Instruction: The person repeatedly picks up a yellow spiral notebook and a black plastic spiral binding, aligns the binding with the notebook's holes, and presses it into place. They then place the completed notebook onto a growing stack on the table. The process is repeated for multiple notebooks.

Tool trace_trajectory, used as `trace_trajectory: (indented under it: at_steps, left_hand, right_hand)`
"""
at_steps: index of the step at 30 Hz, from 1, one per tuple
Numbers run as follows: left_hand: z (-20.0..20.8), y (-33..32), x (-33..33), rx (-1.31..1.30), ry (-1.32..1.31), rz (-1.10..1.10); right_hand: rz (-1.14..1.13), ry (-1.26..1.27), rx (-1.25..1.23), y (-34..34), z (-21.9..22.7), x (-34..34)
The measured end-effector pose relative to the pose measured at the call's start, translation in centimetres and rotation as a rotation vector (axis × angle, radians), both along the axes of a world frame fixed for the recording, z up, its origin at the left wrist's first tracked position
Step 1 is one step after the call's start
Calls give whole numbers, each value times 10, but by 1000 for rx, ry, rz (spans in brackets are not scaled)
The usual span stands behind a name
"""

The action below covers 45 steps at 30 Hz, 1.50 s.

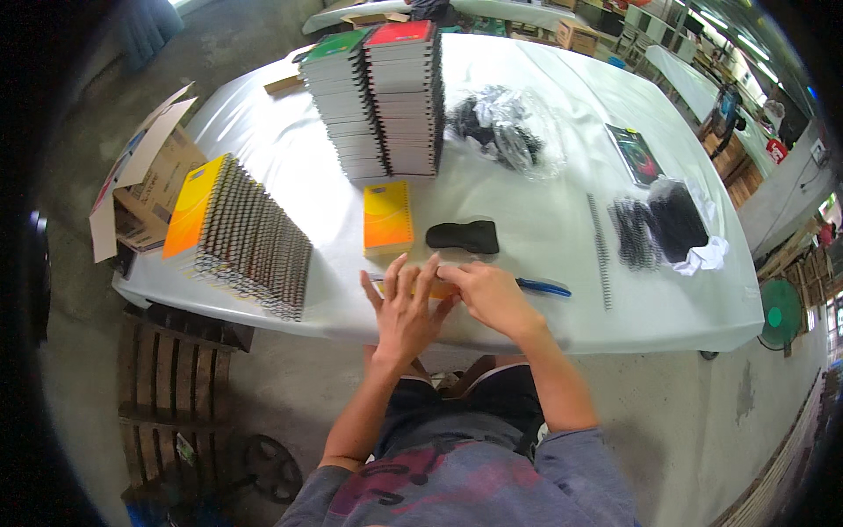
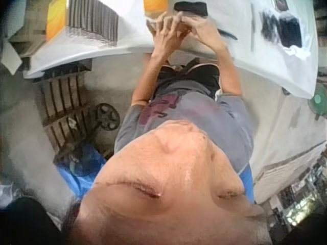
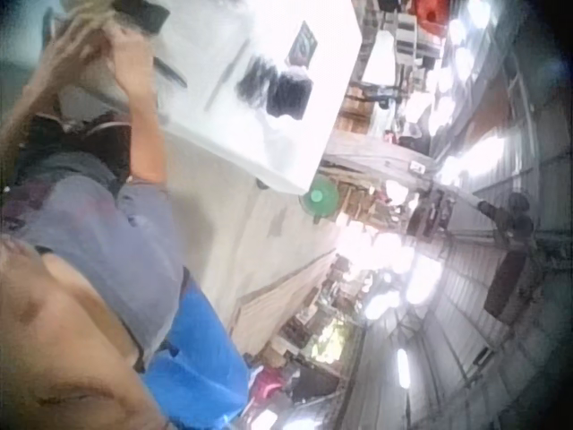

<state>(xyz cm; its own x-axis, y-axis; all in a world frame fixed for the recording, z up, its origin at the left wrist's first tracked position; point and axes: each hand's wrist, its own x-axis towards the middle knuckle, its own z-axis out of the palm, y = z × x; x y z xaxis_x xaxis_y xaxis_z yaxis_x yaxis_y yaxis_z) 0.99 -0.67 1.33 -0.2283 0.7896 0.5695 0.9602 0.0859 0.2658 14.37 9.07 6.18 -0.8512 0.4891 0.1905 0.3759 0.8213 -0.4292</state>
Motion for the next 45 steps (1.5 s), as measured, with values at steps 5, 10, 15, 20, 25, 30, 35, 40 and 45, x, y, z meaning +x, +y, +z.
trace_trajectory:
  at_steps: [5, 10, 15, 20, 25, 30, 35, 40, 45]
  left_hand:
    - [-9, 7, 5, 129, 12, 77]
    - [-15, 20, 6, 259, -36, 52]
    - [-10, 19, 1, 324, -35, 80]
    - [-2, 9, 1, 355, -42, 80]
    - [-13, 8, -1, 320, -34, 92]
    - [-15, 10, 1, 336, -36, 113]
    - [-23, 14, -1, 347, -23, 92]
    - [-24, 14, 0, 339, -32, 104]
    - [-19, 12, -1, 348, -9, 100]
  right_hand:
    - [-555, 176, -98, 42, 3, 73]
    - [-1135, -148, -12, 65, -32, 146]
    - [-983, 181, -328, 52, -31, 159]
    - [-706, 281, -332, 26, -12, 125]
    - [-238, 54, -500, -8, 20, 53]
    - [-218, 317, -477, -6, 2, 31]
    - [-198, 381, -328, -10, -1, 20]
    - [-102, 266, -401, -8, 2, 21]
    - [32, 253, -598, 4, -8, 29]
